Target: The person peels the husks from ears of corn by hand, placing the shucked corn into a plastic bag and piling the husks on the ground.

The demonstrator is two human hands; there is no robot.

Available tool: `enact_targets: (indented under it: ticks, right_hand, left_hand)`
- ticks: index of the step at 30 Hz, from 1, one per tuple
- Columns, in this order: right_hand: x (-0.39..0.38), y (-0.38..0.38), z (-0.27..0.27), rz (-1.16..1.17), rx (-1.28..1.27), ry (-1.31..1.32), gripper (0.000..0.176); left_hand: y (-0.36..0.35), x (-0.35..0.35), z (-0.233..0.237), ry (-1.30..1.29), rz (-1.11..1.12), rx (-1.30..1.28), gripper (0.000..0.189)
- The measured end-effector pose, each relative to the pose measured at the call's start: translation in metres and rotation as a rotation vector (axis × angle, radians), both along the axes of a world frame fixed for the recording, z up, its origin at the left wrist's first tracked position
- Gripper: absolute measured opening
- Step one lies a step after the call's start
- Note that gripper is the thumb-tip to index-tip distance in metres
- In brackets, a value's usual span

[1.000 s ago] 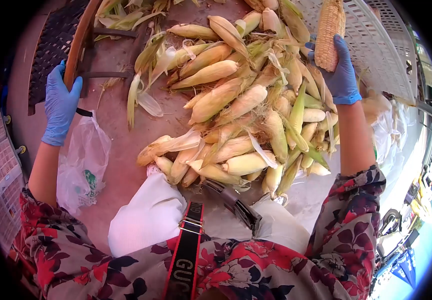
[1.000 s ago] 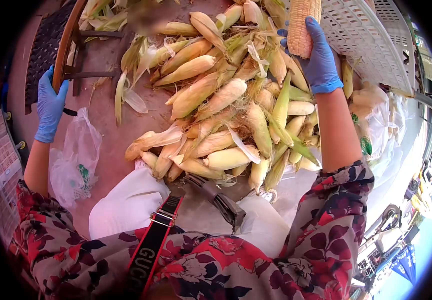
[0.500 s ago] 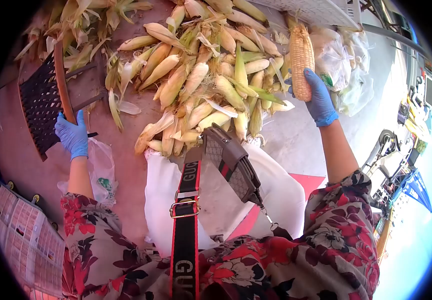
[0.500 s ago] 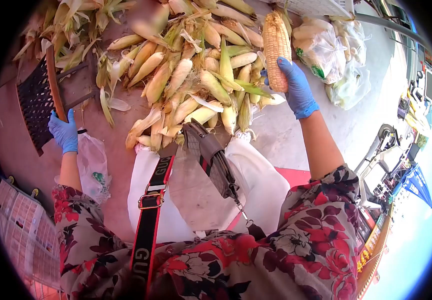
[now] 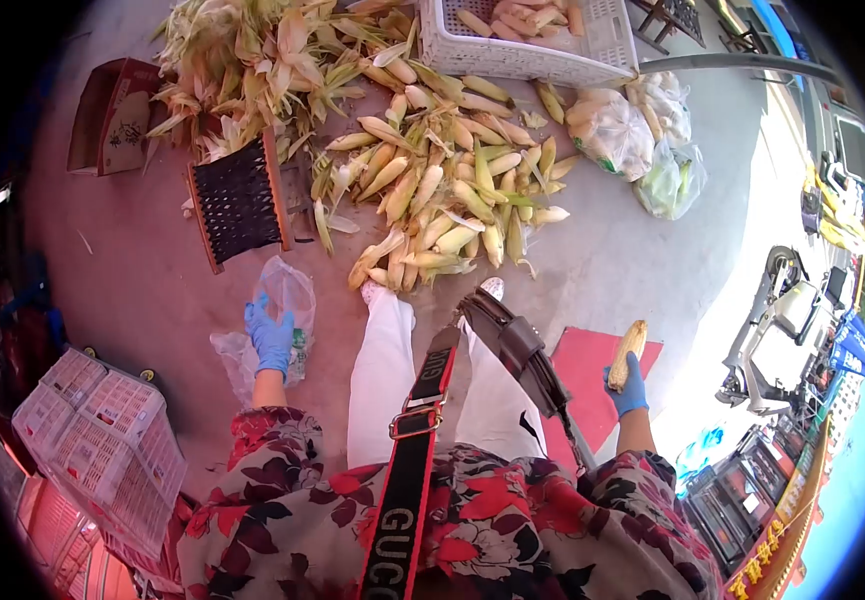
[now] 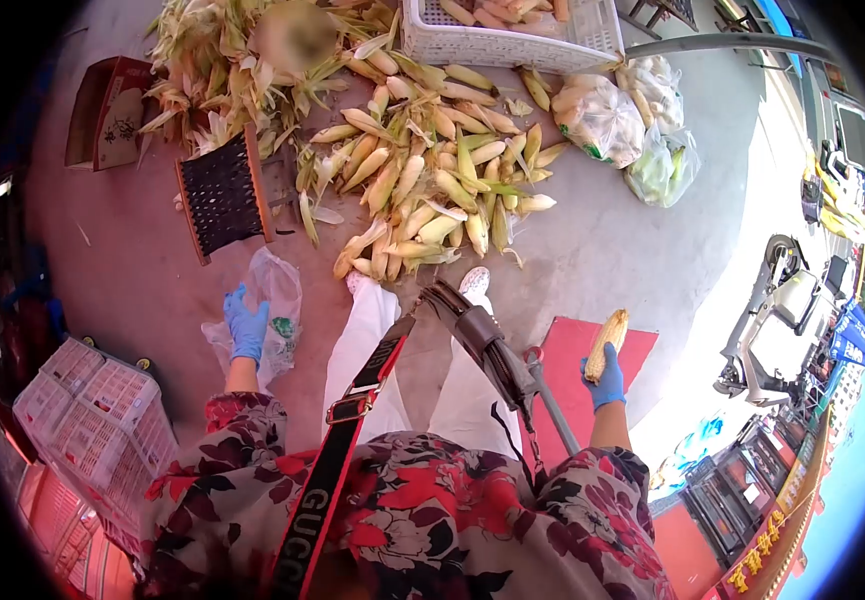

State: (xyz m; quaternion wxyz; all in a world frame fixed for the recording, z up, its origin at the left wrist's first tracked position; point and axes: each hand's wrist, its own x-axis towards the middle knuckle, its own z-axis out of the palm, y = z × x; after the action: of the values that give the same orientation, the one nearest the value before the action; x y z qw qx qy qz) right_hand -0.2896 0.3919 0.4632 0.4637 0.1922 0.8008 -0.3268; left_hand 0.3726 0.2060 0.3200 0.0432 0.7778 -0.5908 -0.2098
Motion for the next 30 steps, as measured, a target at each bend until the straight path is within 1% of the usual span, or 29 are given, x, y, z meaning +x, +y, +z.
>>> enact_targets:
  ticks: [1,2,3,4,5,6,7,8,9,10,11,13,14,15,16,18,19,20,21,23,25,26,27,28,29,30]
  right_hand:
    - [0.003,0.014,0.007,-0.026,-0.014,-0.016,0.055]
    - [0.008,0.029,0.010,-0.053,-0.024,-0.035,0.056]
    - [0.012,0.040,0.011,-0.076,-0.038,-0.054,0.056]
    - [0.013,0.048,0.009,-0.085,-0.029,-0.065,0.056]
    - [0.016,0.054,0.007,-0.087,-0.020,-0.076,0.056]
    - [0.020,0.057,0.004,-0.083,-0.019,-0.092,0.055]
    - [0.023,0.067,0.000,-0.072,-0.042,-0.118,0.054]
    - [0.024,0.058,-0.015,-0.061,-0.086,-0.139,0.053]
    - [0.027,0.036,-0.025,-0.117,-0.143,-0.147,0.053]
    - [0.040,0.034,-0.021,-0.186,-0.164,-0.160,0.052]
    - [0.053,0.039,-0.016,-0.264,-0.179,-0.170,0.052]
    - [0.064,0.051,-0.047,-0.248,-0.260,-0.240,0.052]
    - [0.083,0.042,-0.039,-0.239,-0.294,-0.275,0.052]
    - [0.107,0.031,-0.028,-0.287,-0.227,-0.152,0.051]
    - [0.126,0.026,-0.025,-0.285,-0.219,-0.158,0.050]
    - [0.166,0.018,-0.019,-0.278,-0.194,-0.168,0.049]
    - [0.200,-0.008,0.012,-0.255,-0.165,-0.081,0.046]
    - [0.219,-0.014,0.017,-0.286,-0.166,-0.087,0.046]
    - [0.239,-0.017,0.016,-0.314,-0.165,-0.102,0.045]
    - [0.273,-0.029,0.017,-0.321,-0.149,-0.178,0.044]
    - [0.299,-0.050,0.019,-0.319,-0.208,-0.167,0.044]
    - [0.311,-0.056,0.022,-0.314,-0.213,-0.173,0.044]
    - [0.318,-0.060,0.016,-0.357,-0.236,-0.214,0.047]
    - [0.330,-0.060,0.018,-0.341,-0.247,-0.231,0.048]
    - [0.334,-0.077,0.018,-0.320,-0.292,-0.238,0.050]
    - [0.340,-0.087,0.016,-0.306,-0.338,-0.244,0.051]
  left_hand:
    - [0.032,0.024,0.006,-0.025,-0.056,0.081,0.062]
    - [0.062,0.052,0.010,0.042,0.005,0.176,0.058]
    - [0.075,0.051,0.048,0.076,0.146,0.266,0.054]
    - [0.107,0.076,0.049,-0.012,0.212,0.279,0.055]
    - [0.117,0.079,0.074,-0.028,0.324,0.384,0.058]
    - [0.148,0.103,0.076,0.097,0.418,0.308,0.058]
    - [0.168,0.124,0.072,0.031,0.458,0.361,0.054]
    - [0.174,0.126,0.085,0.004,0.488,0.361,0.051]
    - [0.178,0.130,0.093,0.002,0.484,0.382,0.049]
    - [0.185,0.136,0.095,-0.038,0.424,0.326,0.047]
    - [0.181,0.142,0.099,-0.080,0.355,0.276,0.045]
    - [0.153,0.154,0.094,0.033,0.312,0.380,0.043]
    - [0.138,0.165,0.093,0.083,0.288,0.440,0.041]
    - [0.119,0.174,0.086,0.128,0.246,0.443,0.038]
    - [0.094,0.181,0.089,0.178,0.199,0.444,0.037]
    - [0.023,0.169,0.117,0.282,0.108,0.458,0.034]
    - [0.002,0.189,0.111,0.315,0.096,0.405,0.032]
    - [-0.024,0.208,0.101,0.350,0.087,0.346,0.030]
    - [-0.042,0.230,0.096,0.378,0.083,0.287,0.027]
    - [-0.085,0.251,0.117,0.572,0.235,0.194,0.022]
    - [-0.112,0.295,0.114,0.523,0.286,0.240,0.020]
    - [-0.124,0.303,0.120,0.522,0.296,0.231,0.020]
    - [-0.124,0.318,0.132,0.507,0.309,0.230,0.021]
    - [-0.109,0.346,0.132,0.458,0.327,0.255,0.021]
    - [-0.108,0.365,0.110,0.429,0.336,0.253,0.021]
    - [-0.107,0.382,0.099,0.401,0.338,0.252,0.021]
